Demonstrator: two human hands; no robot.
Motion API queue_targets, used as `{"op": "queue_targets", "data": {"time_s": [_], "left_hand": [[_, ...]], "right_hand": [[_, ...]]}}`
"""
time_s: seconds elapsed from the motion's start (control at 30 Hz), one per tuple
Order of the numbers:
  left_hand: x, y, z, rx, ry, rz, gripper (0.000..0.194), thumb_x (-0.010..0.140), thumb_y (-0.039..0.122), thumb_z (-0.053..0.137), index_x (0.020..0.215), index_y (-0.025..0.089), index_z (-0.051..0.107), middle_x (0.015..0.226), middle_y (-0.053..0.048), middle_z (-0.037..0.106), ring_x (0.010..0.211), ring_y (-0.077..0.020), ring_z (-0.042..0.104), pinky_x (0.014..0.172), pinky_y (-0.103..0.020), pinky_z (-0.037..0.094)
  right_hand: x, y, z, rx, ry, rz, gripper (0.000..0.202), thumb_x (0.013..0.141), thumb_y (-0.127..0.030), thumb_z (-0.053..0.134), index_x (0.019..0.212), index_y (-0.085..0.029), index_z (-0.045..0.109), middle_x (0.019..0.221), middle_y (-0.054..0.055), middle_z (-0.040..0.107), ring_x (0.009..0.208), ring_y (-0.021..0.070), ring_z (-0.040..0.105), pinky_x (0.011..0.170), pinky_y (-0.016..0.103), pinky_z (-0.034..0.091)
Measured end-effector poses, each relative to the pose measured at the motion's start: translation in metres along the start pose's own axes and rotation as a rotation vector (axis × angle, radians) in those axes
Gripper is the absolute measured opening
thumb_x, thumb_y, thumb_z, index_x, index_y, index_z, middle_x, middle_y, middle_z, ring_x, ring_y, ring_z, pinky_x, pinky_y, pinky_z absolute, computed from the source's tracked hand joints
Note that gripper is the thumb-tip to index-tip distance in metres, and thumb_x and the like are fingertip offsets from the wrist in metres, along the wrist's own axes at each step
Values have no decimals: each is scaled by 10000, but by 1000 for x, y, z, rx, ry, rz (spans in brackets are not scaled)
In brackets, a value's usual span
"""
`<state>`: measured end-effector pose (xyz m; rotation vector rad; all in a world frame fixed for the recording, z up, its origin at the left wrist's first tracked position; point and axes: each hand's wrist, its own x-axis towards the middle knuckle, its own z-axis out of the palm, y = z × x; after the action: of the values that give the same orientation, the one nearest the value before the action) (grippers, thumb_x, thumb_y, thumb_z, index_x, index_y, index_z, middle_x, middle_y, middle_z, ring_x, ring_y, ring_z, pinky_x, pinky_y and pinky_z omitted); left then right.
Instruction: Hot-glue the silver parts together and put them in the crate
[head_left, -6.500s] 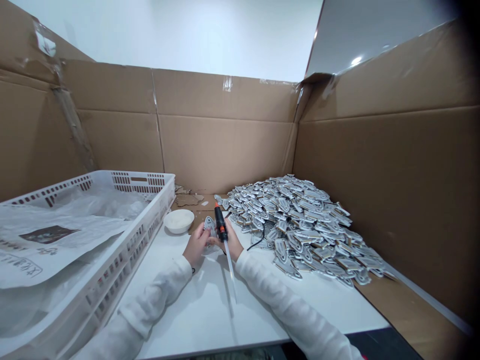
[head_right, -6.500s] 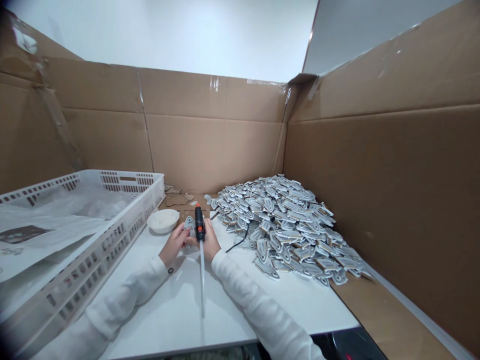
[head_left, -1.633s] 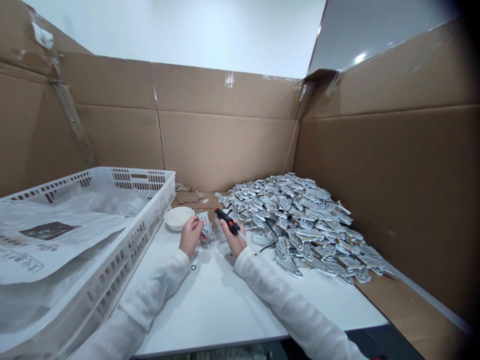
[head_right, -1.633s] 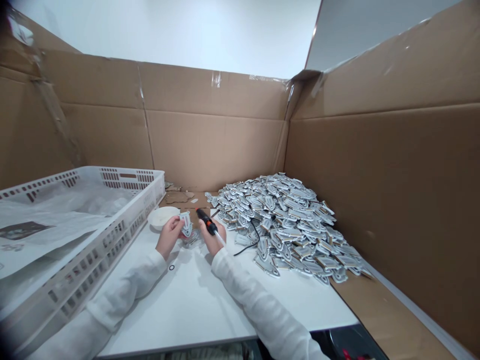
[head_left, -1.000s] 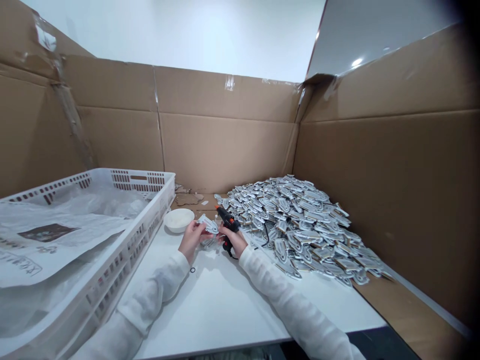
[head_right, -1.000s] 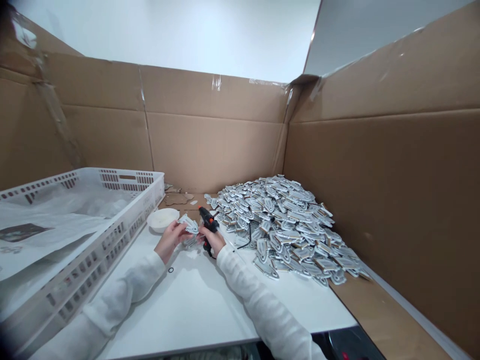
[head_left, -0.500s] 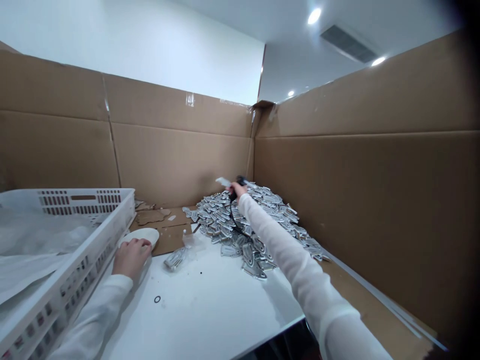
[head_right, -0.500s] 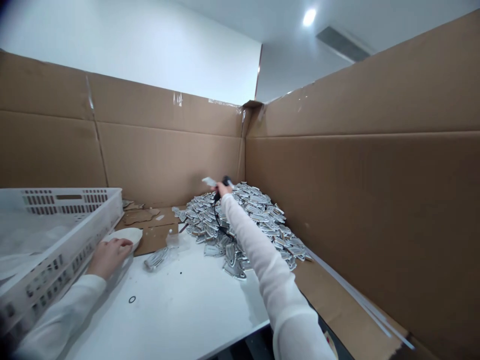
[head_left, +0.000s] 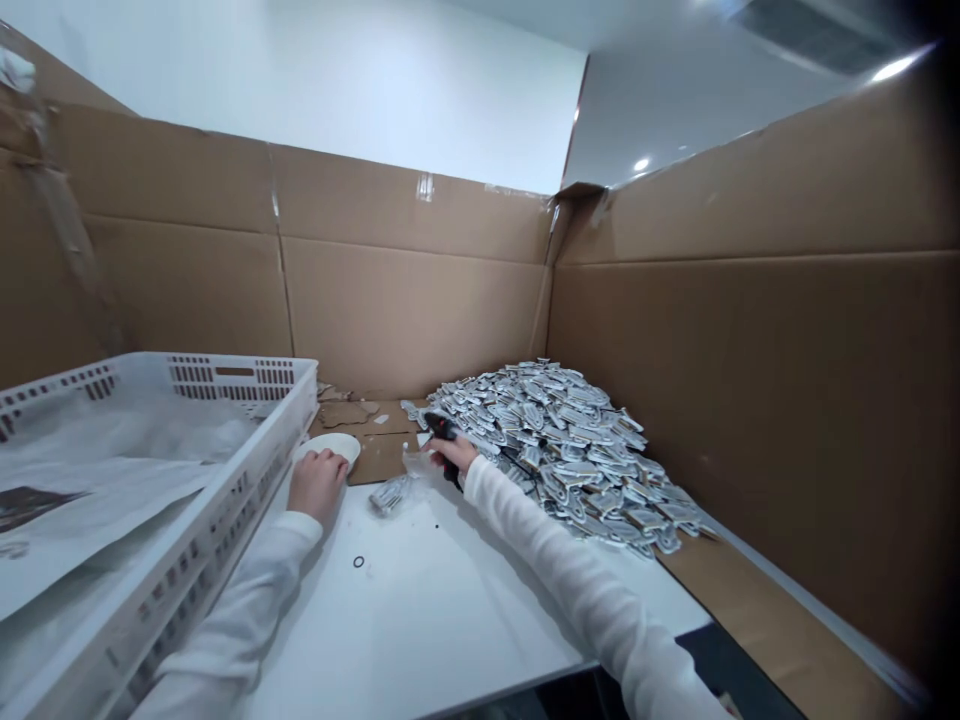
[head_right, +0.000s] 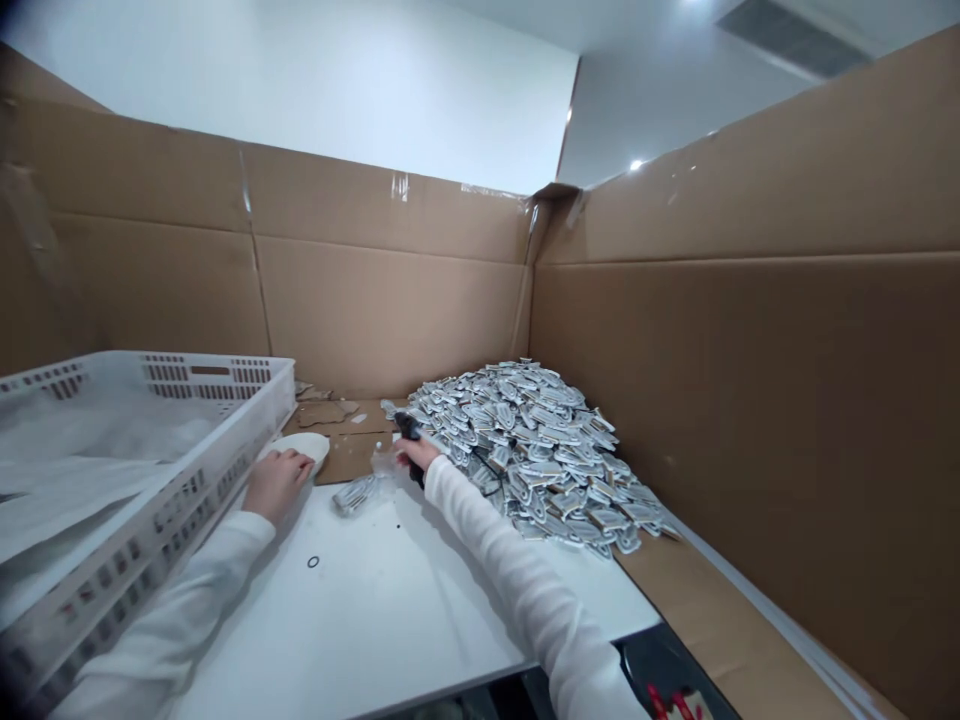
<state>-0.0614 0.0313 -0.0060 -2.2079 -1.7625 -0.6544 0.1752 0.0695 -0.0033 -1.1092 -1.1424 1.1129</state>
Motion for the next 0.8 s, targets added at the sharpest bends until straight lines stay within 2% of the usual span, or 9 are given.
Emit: {"op": "queue_targets", "data": {"time_s": [0.07, 0.13, 0.23, 0.37, 0.43, 0.53, 0.67, 0.73, 0.8], "left_hand": [[-2, 3, -1, -16, 35, 15, 307, 809, 255, 365, 773, 154, 652, 842, -114, 614, 828, -266, 495, 721, -350, 329], [-3, 6, -3, -40, 73, 19, 257, 795, 237, 392, 756, 158, 634, 831, -112, 605, 825, -264, 482, 728, -355, 322], [-4, 11, -7, -67, 132, 22, 211, 793, 237, 414, 745, 169, 608, 812, -100, 597, 817, -254, 474, 740, -352, 316], [-7, 31, -12, -303, 222, 61, 209, 814, 272, 412, 779, 178, 595, 805, -72, 598, 812, -223, 480, 756, -324, 331], [-9, 45, -10, -520, 186, 58, 192, 800, 293, 442, 775, 184, 598, 762, -47, 598, 736, -190, 492, 699, -288, 356], [-12, 62, -2, -834, 55, -6, 169, 762, 310, 492, 752, 179, 598, 677, -17, 587, 594, -145, 482, 572, -238, 360], [-13, 64, 11, -1149, -45, -113, 208, 756, 349, 486, 790, 162, 570, 643, -14, 576, 616, -150, 532, 581, -226, 386], [-14, 59, 15, -1076, -40, -128, 220, 765, 346, 476, 850, 164, 566, 690, -25, 586, 675, -165, 550, 634, -241, 393], [-16, 54, 19, -800, -44, -97, 201, 768, 321, 483, 851, 162, 572, 769, -51, 587, 742, -184, 547, 682, -267, 387]], "right_hand": [[-10, 12, 16, -84, -69, -35, 137, 473, -133, 611, 537, -179, 499, 403, -64, 477, 368, 97, 432, 386, 202, 365], [-20, 20, 23, -250, -93, -189, 130, 482, -153, 598, 567, -184, 505, 487, -56, 512, 459, 109, 465, 472, 212, 383], [-35, 27, 24, -544, -97, -445, 119, 529, -179, 572, 628, -192, 509, 610, -24, 547, 594, 143, 497, 581, 235, 382], [-53, 27, 20, -592, -106, -559, 84, 628, -246, 548, 673, -192, 501, 651, -5, 534, 613, 148, 489, 587, 236, 367], [-59, 23, 20, -474, -123, -554, 128, 690, -310, 527, 730, -189, 510, 664, -5, 536, 597, 137, 487, 581, 235, 378], [-64, 16, 22, -274, -175, -473, 179, 734, -363, 501, 783, -191, 496, 638, -18, 533, 535, 117, 480, 541, 229, 396], [-61, 14, 23, -221, -176, -465, 161, 707, -336, 536, 708, -196, 455, 587, -36, 495, 495, 101, 466, 519, 223, 403], [-57, 17, 22, -199, -131, -435, 166, 694, -335, 538, 714, -196, 450, 581, -39, 480, 476, 98, 461, 494, 222, 400], [-53, 21, 19, -171, -73, -396, 190, 683, -353, 539, 733, -193, 449, 587, -37, 473, 461, 98, 459, 466, 221, 395]]}}
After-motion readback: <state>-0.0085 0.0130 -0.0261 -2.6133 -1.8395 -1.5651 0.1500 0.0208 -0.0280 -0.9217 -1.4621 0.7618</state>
